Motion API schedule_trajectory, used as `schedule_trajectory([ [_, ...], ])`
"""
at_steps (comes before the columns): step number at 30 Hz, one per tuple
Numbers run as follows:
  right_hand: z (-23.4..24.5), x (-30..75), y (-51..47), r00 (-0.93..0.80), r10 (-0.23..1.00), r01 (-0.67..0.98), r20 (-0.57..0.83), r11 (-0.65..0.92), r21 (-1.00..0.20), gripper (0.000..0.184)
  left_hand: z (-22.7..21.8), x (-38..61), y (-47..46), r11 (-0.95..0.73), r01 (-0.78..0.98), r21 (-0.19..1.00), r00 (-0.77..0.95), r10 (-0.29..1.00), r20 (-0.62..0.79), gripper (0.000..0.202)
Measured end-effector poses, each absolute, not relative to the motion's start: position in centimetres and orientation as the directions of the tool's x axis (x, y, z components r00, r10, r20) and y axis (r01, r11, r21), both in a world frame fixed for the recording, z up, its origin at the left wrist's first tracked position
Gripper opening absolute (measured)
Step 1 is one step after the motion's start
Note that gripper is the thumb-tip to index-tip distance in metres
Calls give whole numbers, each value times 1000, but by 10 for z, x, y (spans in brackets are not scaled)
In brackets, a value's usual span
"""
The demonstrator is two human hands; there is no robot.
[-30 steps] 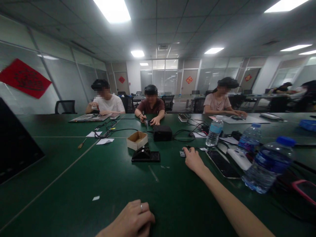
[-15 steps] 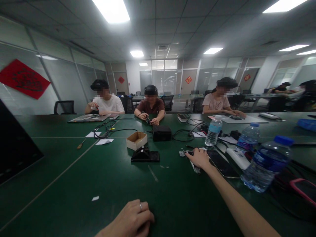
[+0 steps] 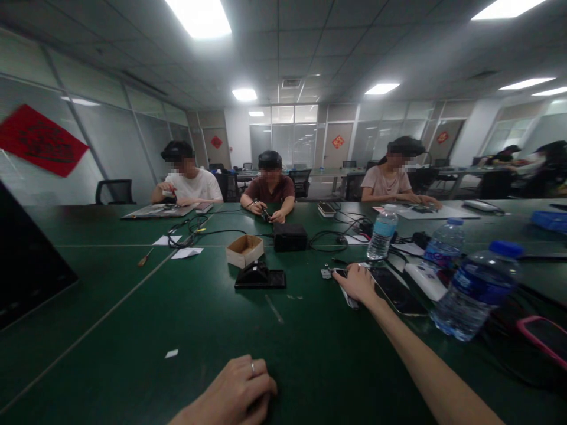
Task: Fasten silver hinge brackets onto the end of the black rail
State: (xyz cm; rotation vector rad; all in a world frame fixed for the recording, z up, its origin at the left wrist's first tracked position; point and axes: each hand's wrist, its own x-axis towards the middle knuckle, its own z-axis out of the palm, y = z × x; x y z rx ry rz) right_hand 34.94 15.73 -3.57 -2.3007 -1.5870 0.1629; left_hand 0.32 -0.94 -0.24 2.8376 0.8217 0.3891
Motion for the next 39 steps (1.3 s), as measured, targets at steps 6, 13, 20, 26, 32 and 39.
schedule_trajectory([
  [6, -32, 348, 155, 368, 926, 882, 86, -318, -349, 63, -11, 2, -5, -846, 472, 249, 824, 524, 218, 26],
  [13, -32, 349, 155, 360, 930, 878, 75, -310, -364, 63, -1, 2, -9, -825, 506, 252, 817, 552, 167, 29],
  [20, -33, 351, 155, 350, 933, 884, 81, -300, -358, 63, -5, 1, -7, -831, 499, 246, 822, 544, 167, 29],
  [26, -35, 350, 157, 355, 929, 887, 105, -300, -350, 63, 4, 3, -10, -817, 522, 245, 814, 563, 144, 28],
  [32, -39, 352, 160, 345, 932, 893, 112, -289, -345, 62, 7, 5, -12, -818, 522, 242, 814, 562, 145, 28],
  [39, -42, 355, 162, 346, 932, 891, 103, -292, -348, 67, -2, 2, -7, -838, 491, 236, 828, 534, 171, 28],
])
